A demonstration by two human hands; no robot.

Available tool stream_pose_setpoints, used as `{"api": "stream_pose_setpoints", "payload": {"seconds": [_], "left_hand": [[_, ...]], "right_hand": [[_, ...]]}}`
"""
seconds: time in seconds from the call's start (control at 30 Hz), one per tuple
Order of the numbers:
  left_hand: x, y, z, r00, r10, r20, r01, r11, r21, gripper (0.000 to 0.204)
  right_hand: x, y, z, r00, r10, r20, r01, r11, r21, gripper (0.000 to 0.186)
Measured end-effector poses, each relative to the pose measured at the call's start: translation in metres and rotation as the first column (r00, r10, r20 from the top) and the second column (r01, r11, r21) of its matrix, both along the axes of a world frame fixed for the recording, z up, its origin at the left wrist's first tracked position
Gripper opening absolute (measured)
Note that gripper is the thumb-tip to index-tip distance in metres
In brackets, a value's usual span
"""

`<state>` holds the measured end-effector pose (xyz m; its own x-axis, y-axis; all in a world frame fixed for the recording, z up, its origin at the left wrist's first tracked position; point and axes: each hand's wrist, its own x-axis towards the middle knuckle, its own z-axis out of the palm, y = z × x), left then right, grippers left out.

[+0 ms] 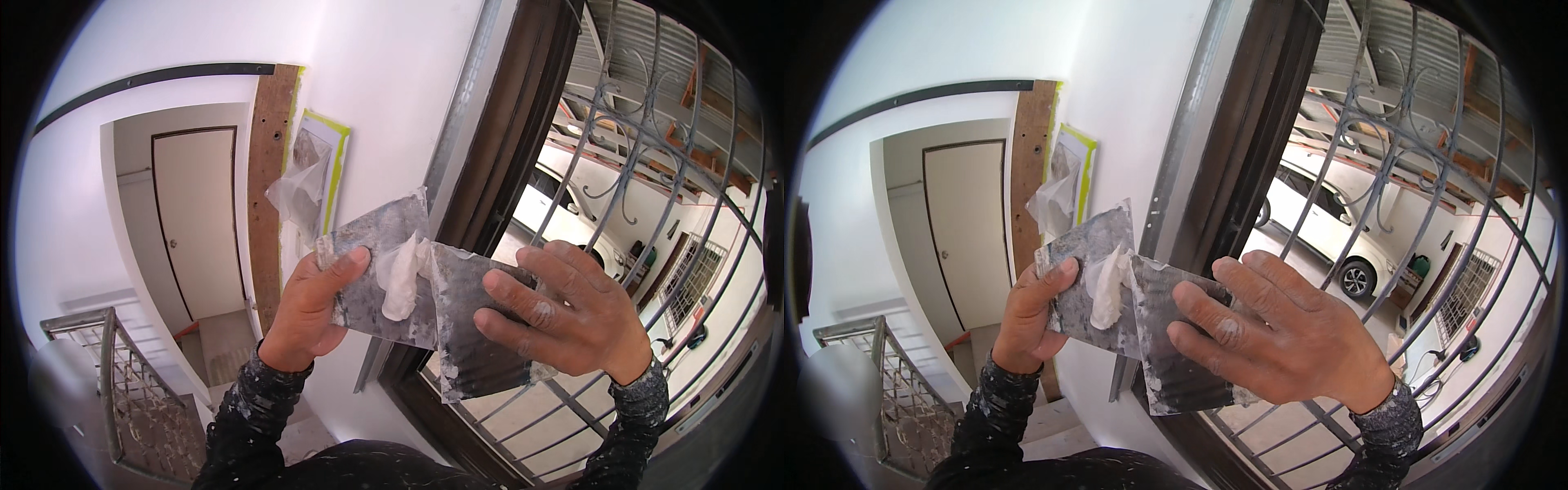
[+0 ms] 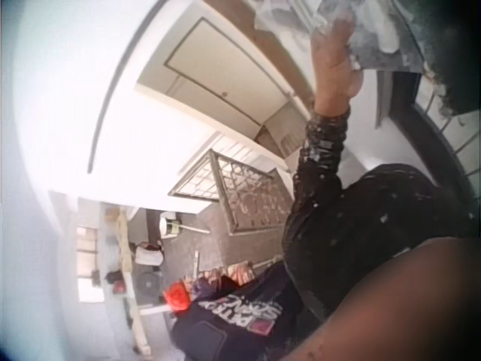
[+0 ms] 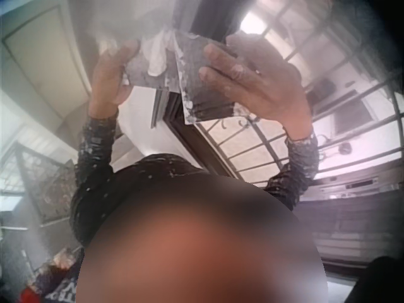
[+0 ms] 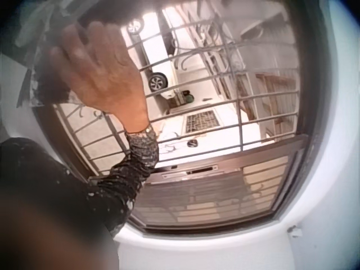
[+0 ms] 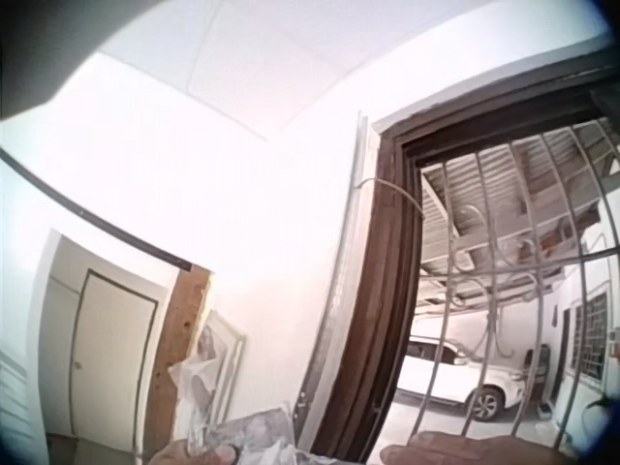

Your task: The person applies a white sealant along the top edge of a window frame using a putty knife and a smaller scraper. They repeatedly smooth the bead and scrape excess material from the tools. The person briefly uses a spirit level against the frame before continuing to apply and smooth the sealant.

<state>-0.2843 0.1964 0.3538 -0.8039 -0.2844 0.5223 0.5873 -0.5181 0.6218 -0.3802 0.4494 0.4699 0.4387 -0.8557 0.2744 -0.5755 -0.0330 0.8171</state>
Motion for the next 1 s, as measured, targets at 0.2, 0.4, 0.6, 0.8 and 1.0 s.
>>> {"api": "stream_pose_setpoints", "payload": {"seconds": [0.2, 0.4, 0.6, 0.8, 1.0], "left_hand": [[-0.008, -0.020, 0.001, 0.999, -0.042, 0.014, 0.043, 0.994, -0.100, 0.053], [-0.023, -0.049, -0.005, 0.999, -0.050, 0.019, 0.051, 0.998, -0.047, 0.052], [-0.051, -0.080, -0.015, 0.966, -0.257, -0.015, 0.255, 0.946, 0.198, 0.052], [-0.099, -0.092, -0.043, 0.911, -0.409, 0.050, 0.386, 0.890, 0.242, 0.052], [-0.125, -0.097, -0.052, 0.862, -0.504, 0.057, 0.483, 0.850, 0.209, 0.049]], "right_hand": [[0.000, -0.021, 0.001, 0.998, -0.047, -0.038, 0.050, 0.996, 0.080, 0.031], [0.003, -0.039, 0.018, 0.987, -0.151, -0.050, 0.155, 0.984, 0.090, 0.034], [-0.028, -0.049, 0.128, 0.994, 0.086, -0.066, -0.108, 0.855, -0.508, 0.040], [-0.068, -0.091, 0.304, 0.996, 0.090, -0.003, -0.047, 0.494, -0.868, 0.041], [-0.106, -0.128, 0.379, 0.996, -0.071, 0.061, 0.085, 0.409, -0.908, 0.054]]}}
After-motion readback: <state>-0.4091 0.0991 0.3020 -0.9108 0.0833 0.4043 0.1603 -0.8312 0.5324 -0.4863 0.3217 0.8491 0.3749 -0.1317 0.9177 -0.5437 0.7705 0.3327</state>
